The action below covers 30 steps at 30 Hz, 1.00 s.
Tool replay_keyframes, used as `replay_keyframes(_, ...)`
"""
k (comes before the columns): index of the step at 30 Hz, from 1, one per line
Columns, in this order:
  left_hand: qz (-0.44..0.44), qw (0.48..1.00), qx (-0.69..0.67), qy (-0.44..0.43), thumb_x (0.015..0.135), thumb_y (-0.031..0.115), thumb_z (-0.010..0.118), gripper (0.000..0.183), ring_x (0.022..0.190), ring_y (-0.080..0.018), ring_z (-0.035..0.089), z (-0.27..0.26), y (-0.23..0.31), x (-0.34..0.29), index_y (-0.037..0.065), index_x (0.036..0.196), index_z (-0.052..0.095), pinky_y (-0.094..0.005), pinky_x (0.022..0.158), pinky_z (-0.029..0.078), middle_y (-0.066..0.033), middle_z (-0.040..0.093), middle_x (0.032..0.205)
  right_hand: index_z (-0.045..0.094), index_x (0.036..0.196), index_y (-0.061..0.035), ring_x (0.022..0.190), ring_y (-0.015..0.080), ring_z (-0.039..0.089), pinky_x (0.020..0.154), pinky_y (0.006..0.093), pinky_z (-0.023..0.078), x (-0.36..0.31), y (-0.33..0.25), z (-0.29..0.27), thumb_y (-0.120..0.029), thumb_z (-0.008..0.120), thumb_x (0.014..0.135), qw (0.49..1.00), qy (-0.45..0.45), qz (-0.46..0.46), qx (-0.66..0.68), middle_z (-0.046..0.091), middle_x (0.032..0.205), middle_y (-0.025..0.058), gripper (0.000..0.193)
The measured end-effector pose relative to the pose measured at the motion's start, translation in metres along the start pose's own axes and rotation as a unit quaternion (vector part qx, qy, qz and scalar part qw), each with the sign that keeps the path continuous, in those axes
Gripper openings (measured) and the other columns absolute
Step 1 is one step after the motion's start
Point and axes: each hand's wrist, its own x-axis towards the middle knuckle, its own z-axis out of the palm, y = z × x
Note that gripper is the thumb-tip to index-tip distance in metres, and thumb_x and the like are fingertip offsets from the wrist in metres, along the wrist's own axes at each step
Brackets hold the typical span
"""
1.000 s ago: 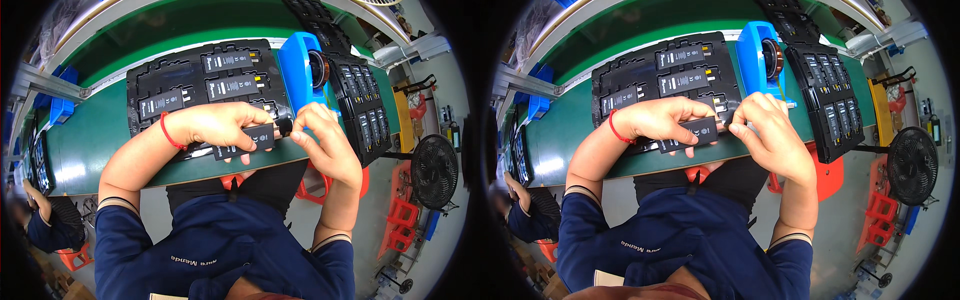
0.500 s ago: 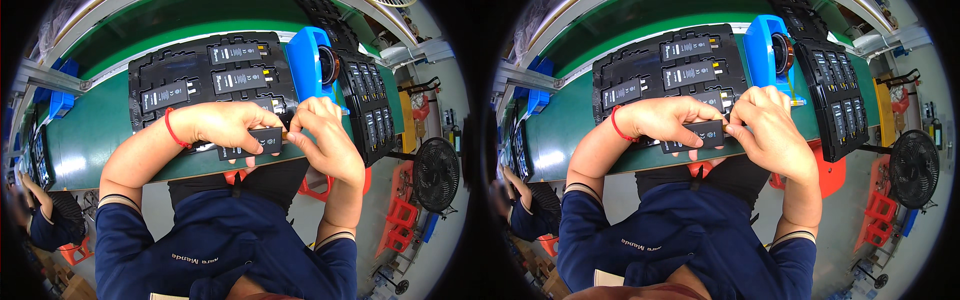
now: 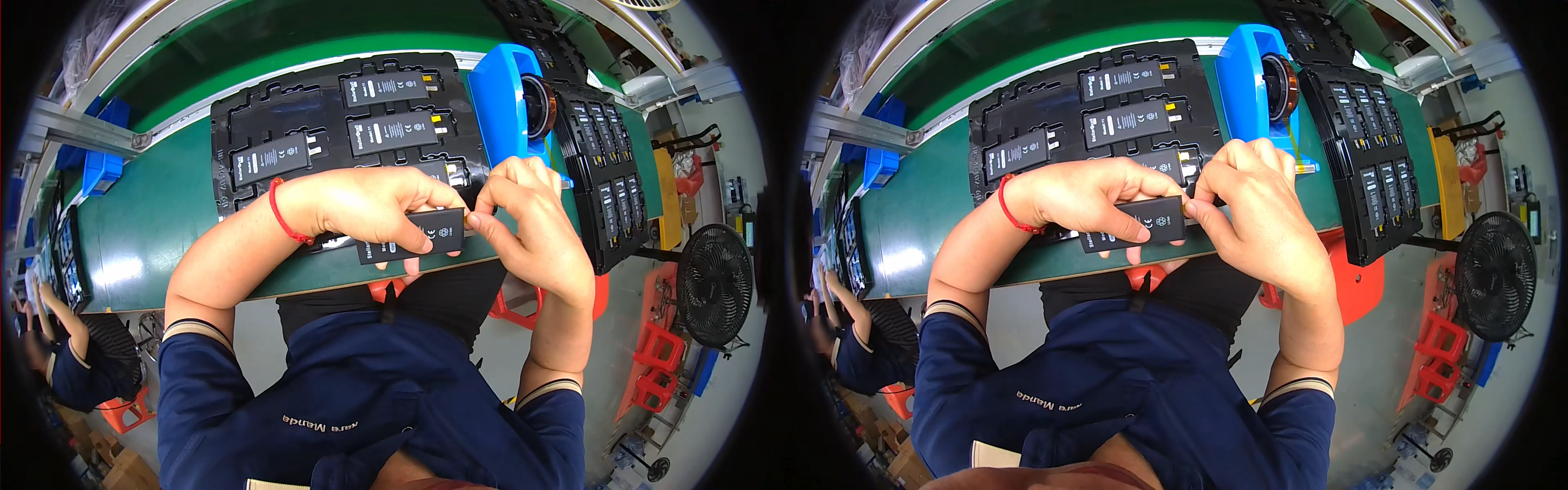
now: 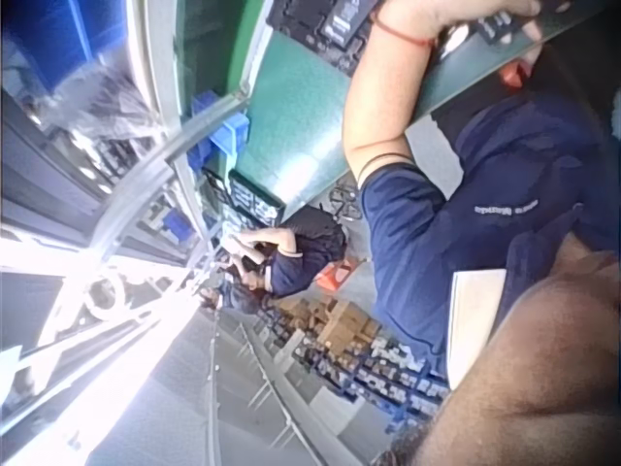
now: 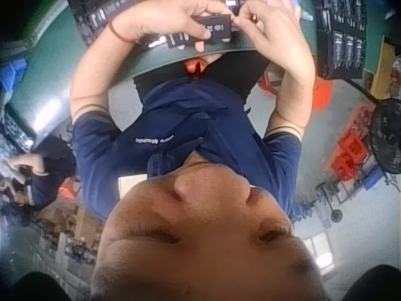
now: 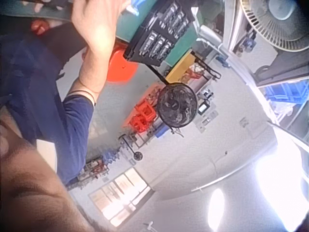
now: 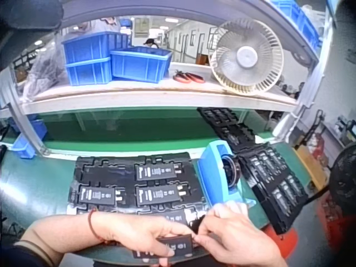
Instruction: The person takes phone batteries from a tray, applies tape from a tape dispenser to their connectors by hand, and places the batteries back into the tray.
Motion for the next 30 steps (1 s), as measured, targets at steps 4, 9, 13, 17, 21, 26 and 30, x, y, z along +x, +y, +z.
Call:
replay_keyframes(4,0.007,1.000,0.012,0.012,0.085,-0.011,0.056,0.046,0.081,-0.0119,0.068,0.000,-0.004,0.001,-0.003,0.130,0.051,-0.0224,0.068,0.053,-0.0092,0.066,0.113,0.062,0.074,-0.0067,0.091,0.0276,0.049,0.084,0.0390,0.033,0.000,-0.007,0.003,-0.012,0.073,0.078,1.000,0.023,0.007,-0.015,0.055,0.087,0.0071,0.013)
replay_keyframes(9,0.009,1.000,0.010,0.016,0.085,-0.012,0.055,0.048,0.081,-0.0117,0.068,-0.001,-0.003,0.001,-0.002,0.132,0.050,-0.0227,0.068,0.054,-0.0099,0.065,0.116,0.062,0.074,-0.0068,0.088,0.0280,0.049,0.082,0.0398,0.033,0.000,-0.011,0.004,-0.012,0.074,0.077,0.997,0.049,0.020,-0.050,0.053,0.084,0.0074,0.014)
replay_keyframes(13,0.012,1.000,0.001,0.010,0.085,-0.012,0.055,0.049,0.081,-0.0114,0.068,-0.003,-0.006,0.002,-0.002,0.132,0.049,-0.0227,0.067,0.054,-0.0100,0.065,0.116,0.061,0.074,-0.0068,0.087,0.0283,0.049,0.082,0.0400,0.033,0.000,-0.011,0.005,-0.012,0.074,0.077,0.997,0.051,0.024,-0.054,0.053,0.084,0.0074,0.014)
replay_keyframes(17,-0.016,1.000,0.002,0.018,0.086,-0.011,0.054,0.049,0.080,-0.0121,0.068,-0.001,-0.001,0.000,-0.001,0.133,0.049,-0.0236,0.070,0.054,-0.0094,0.065,0.116,0.061,0.076,-0.0075,0.088,0.0269,0.049,0.083,0.0389,0.033,-0.002,-0.012,0.004,-0.011,0.074,0.076,0.996,0.054,0.020,-0.063,0.053,0.085,0.0055,0.013)
replay_keyframes(21,0.038,0.999,-0.006,-0.005,0.086,-0.010,0.054,0.049,0.079,-0.0124,0.068,-0.003,-0.013,0.004,-0.001,0.133,0.050,-0.0249,0.067,0.055,-0.0094,0.065,0.115,0.062,0.077,-0.0076,0.089,0.0275,0.049,0.083,0.0410,0.033,-0.005,-0.014,0.001,-0.012,0.074,0.077,0.997,0.043,0.011,-0.067,0.053,0.086,0.0056,0.012)
replay_keyframes(26,-0.032,0.996,-0.082,-0.025,0.088,-0.007,0.053,0.041,0.076,-0.0217,0.071,-0.005,-0.009,0.000,-0.001,0.129,0.052,-0.0359,0.061,0.062,-0.0105,0.064,0.108,0.062,0.076,-0.0087,0.091,0.0261,0.049,0.085,0.0415,0.033,-0.007,-0.020,0.000,-0.011,0.074,0.076,0.994,0.055,-0.009,-0.093,0.053,0.087,0.0041,0.013)
replay_keyframes(30,-0.067,0.987,-0.145,-0.004,0.087,-0.007,0.053,0.045,0.076,-0.0267,0.071,-0.012,-0.004,-0.008,-0.001,0.131,0.048,-0.0432,0.058,0.064,-0.0143,0.062,0.112,0.062,0.077,-0.0099,0.092,0.0252,0.049,0.087,0.0412,0.032,-0.013,-0.011,-0.008,-0.010,0.075,0.074,0.985,0.115,-0.017,-0.125,0.054,0.089,0.0032,0.013)
